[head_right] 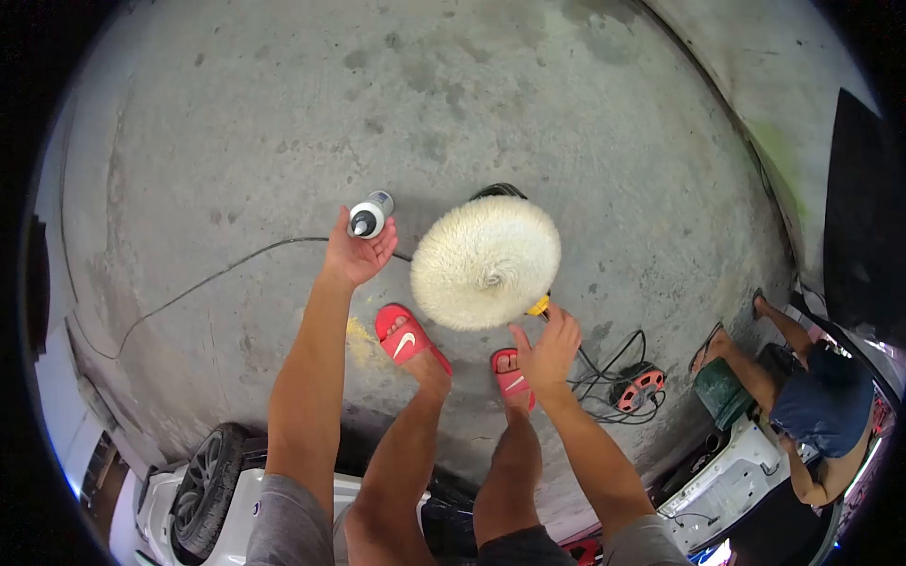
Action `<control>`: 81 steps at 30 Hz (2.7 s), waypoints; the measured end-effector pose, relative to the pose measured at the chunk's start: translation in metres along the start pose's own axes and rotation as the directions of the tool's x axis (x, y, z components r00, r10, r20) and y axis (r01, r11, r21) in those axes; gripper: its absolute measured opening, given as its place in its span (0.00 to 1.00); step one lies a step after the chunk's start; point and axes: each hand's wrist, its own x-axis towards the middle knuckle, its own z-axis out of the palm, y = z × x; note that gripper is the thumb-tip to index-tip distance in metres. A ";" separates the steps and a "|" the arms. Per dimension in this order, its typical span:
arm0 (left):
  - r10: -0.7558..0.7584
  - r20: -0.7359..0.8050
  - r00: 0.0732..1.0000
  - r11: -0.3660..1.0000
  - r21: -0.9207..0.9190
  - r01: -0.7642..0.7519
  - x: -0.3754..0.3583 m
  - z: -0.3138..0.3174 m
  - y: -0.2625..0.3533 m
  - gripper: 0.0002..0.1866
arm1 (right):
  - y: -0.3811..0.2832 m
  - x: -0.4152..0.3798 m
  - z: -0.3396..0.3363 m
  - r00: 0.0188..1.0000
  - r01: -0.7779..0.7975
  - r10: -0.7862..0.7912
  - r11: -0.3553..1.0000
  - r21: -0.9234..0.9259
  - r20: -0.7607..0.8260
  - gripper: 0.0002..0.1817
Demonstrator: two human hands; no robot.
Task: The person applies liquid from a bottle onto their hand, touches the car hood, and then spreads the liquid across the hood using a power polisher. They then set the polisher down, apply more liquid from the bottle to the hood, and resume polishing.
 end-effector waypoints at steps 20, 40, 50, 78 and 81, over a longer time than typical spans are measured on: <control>0.426 0.141 0.894 0.464 0.814 -0.350 -0.159 -0.138 -0.196 0.36 | -0.016 0.078 0.002 0.203 -0.374 -0.179 0.894 0.245 0.963 0.32; 0.834 -0.482 -0.269 0.124 0.638 -0.760 -0.793 -0.075 -0.572 0.14 | -0.133 -0.425 -0.419 -0.158 0.094 -0.276 0.952 0.293 0.948 0.40; 0.346 -0.686 -0.640 0.320 0.728 -0.606 -0.941 -0.140 -0.766 0.10 | -0.031 -0.578 -0.467 -0.144 0.384 -0.355 0.840 0.383 0.924 0.36; -0.213 -0.610 -0.763 0.055 0.772 -0.633 -1.143 -0.349 -1.055 0.08 | -0.085 -0.631 -0.515 0.617 -0.313 -0.733 -0.563 0.765 -0.287 0.13; -0.168 -0.631 -0.757 0.107 0.752 -0.651 -1.139 -0.380 -1.088 0.08 | -0.059 -0.682 -0.603 0.551 -0.426 -0.654 -0.755 0.499 -0.519 0.14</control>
